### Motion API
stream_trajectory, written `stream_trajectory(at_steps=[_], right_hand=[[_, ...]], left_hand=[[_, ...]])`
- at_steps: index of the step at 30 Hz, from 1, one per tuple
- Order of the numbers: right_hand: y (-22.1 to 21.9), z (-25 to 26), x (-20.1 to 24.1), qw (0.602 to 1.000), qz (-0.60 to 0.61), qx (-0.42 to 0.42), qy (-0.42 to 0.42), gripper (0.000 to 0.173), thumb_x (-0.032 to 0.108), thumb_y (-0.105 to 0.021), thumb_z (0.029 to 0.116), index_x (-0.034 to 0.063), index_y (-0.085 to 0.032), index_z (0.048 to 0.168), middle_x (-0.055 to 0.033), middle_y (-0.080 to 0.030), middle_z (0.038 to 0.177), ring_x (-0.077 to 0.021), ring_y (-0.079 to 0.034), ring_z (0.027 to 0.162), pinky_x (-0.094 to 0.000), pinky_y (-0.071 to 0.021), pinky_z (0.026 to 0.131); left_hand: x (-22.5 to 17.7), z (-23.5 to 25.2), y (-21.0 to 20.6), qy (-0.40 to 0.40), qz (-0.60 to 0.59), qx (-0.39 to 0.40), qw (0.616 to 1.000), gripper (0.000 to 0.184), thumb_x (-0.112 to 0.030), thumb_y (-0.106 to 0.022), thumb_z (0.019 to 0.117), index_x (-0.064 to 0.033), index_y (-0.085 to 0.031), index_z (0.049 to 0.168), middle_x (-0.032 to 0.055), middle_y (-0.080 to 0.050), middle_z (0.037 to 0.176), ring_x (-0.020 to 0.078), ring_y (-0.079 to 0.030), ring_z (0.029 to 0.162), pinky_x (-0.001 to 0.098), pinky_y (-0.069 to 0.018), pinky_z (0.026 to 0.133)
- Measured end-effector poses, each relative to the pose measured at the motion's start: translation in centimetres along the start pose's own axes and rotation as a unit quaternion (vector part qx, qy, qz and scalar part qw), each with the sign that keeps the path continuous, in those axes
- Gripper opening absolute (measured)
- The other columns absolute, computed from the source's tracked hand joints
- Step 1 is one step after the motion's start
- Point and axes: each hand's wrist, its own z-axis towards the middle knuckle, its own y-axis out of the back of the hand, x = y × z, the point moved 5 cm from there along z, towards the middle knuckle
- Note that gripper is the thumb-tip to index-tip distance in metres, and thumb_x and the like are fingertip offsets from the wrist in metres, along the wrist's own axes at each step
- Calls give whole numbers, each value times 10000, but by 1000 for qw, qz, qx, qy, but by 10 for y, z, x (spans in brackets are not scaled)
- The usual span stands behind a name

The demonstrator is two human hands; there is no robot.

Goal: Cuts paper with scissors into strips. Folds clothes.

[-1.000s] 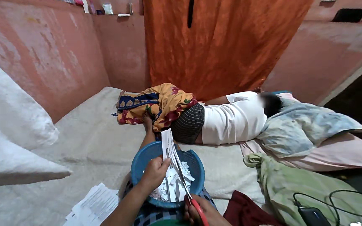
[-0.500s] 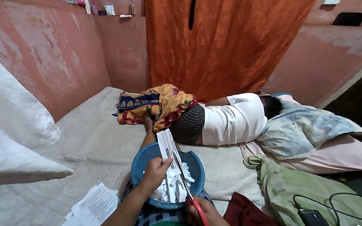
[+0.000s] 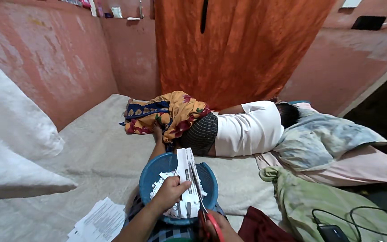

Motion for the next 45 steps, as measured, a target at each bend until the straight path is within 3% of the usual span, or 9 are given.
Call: stream_trajectory(at_steps=[6,10,14,19,25,29,33,40,45], right_hand=[[-3,0,0,1000,8,-3,2,291,340,-538,989,55,-591,967,38,-664,736,-54,-634,625,-260,-548,607],[0,2,0,1000,20,-6,-7,490,530,-540,960,46,-584,1026,39,-681,771,-64,-656,658,-271,-569,638],[1,3,1,1000,18,-11,7,522,547,-513,966,35,-593,1025,33,-685,780,-69,-663,669,-274,-576,646],[-1,2,2,999,30,-27,18,335,338,-465,1036,44,-610,967,36,-676,725,-68,-654,622,-273,-572,608],[-3,4,-2,998,64,-15,8,293,311,-466,1021,64,-605,952,43,-683,718,-65,-657,615,-265,-573,599],[0,5,-2,998,58,-31,-3,424,408,-417,1023,22,-593,1020,21,-697,734,-92,-678,644,-297,-592,641],[0,5,-2,997,71,-29,-6,336,322,-411,1050,75,-611,940,43,-682,687,-65,-654,593,-255,-566,588],[0,7,-4,996,87,-4,-1,240,298,-504,1005,85,-591,938,52,-677,699,-56,-647,592,-244,-559,582],[-3,7,-6,998,-6,52,39,798,784,-500,886,16,-596,1084,37,-679,847,-46,-647,730,-263,-561,692]], left_hand=[[4,-2,0,23,-45,-5,999,191,-140,-550,1048,-55,-659,917,-33,-669,699,-3,-549,518,164,-451,497],[9,-7,-8,32,-37,66,997,184,-162,-554,1035,-79,-659,908,-64,-648,682,-19,-525,508,160,-445,494],[15,-9,-16,41,-42,91,994,188,-166,-558,1039,-83,-664,908,-69,-640,659,-23,-506,487,155,-431,479],[19,-8,-15,46,-59,82,994,174,-156,-557,1037,-77,-668,928,-61,-656,673,-23,-515,489,155,-438,480],[21,-11,-14,63,-58,91,992,176,-163,-559,1035,-78,-675,932,-56,-660,676,-18,-520,489,158,-439,476],[26,-16,-20,74,-24,149,986,181,-193,-575,1024,-84,-682,926,-72,-645,669,-27,-504,492,156,-428,479],[34,-17,-19,98,-22,150,984,183,-192,-587,1024,-80,-684,916,-62,-648,658,-22,-502,479,155,-421,468],[16,-16,14,72,48,14,996,226,-223,-619,1021,-56,-655,874,-49,-614,622,11,-524,485,188,-452,489],[-21,-8,43,-9,110,-166,980,296,-227,-561,1064,-8,-641,882,-20,-599,643,29,-527,513,208,-464,525]])
